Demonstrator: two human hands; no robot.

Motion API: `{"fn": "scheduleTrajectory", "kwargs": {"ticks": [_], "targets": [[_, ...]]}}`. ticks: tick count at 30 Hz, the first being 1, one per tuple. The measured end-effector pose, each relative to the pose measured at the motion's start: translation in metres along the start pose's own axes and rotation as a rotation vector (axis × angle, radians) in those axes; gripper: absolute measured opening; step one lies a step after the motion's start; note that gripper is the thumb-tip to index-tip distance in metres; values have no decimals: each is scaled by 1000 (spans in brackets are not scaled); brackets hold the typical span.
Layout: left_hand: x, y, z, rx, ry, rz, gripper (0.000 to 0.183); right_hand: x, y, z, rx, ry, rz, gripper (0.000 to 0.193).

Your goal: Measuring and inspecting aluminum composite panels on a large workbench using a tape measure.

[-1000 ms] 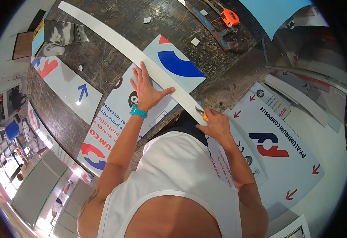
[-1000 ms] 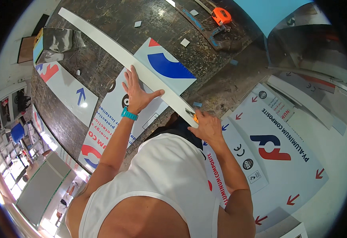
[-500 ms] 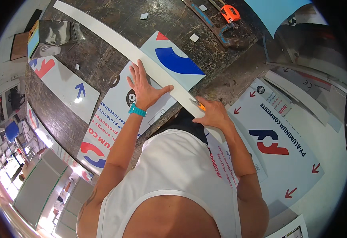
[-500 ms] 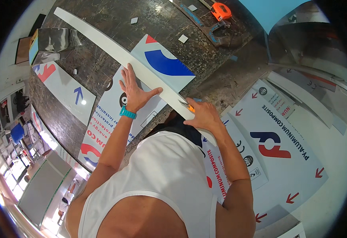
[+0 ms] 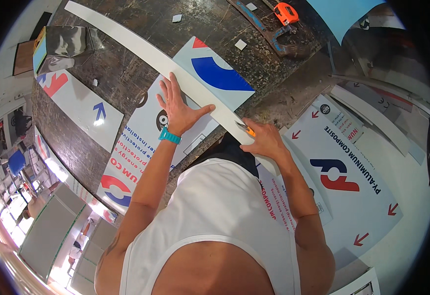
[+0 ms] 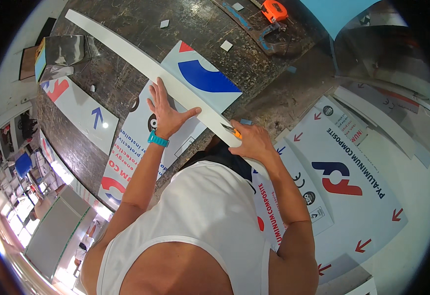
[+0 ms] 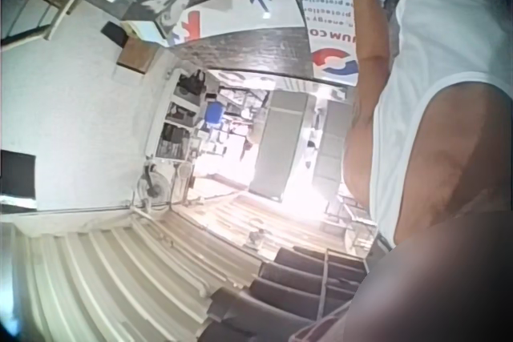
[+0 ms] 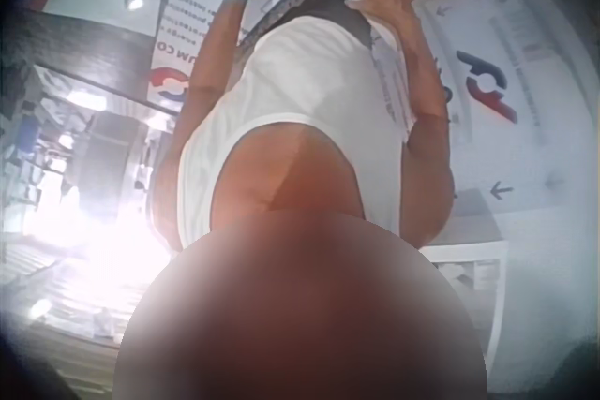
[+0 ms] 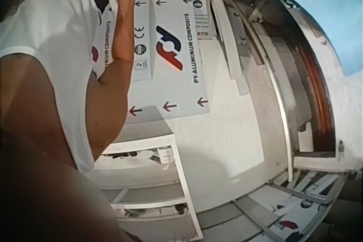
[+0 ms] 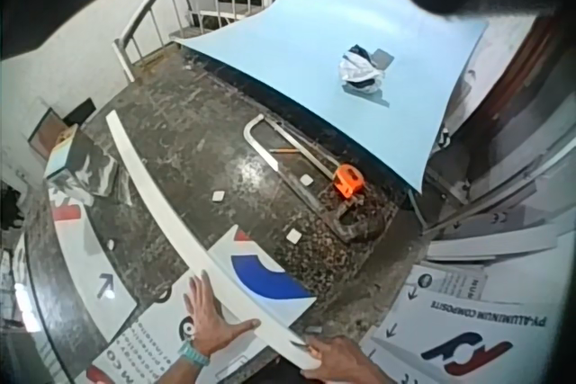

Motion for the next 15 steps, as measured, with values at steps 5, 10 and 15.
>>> {"fn": "scheduleTrajectory", "kwargs": {"ticks": [5, 10, 15], "targets": [[1, 1, -4, -10, -8, 4, 160, -1, 0, -2, -16, 31, -16, 80], [-3, 0, 1, -4, 3, 4, 160, -5, -1, -8, 84, 58, -114, 73], [-1, 0, 2, -13, -5, -10, 160, -4, -2, -6, 133, 79, -172, 74]]}}
Point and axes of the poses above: each hand's wrist, its own y-axis towards the middle knuckle, its own x-axis out of the back of the hand, z = x × y, the point moved 6 cm from there along y, towards the middle knuckle, and after that the axes turned 3 degrees about -z, right-handed, at the moved point
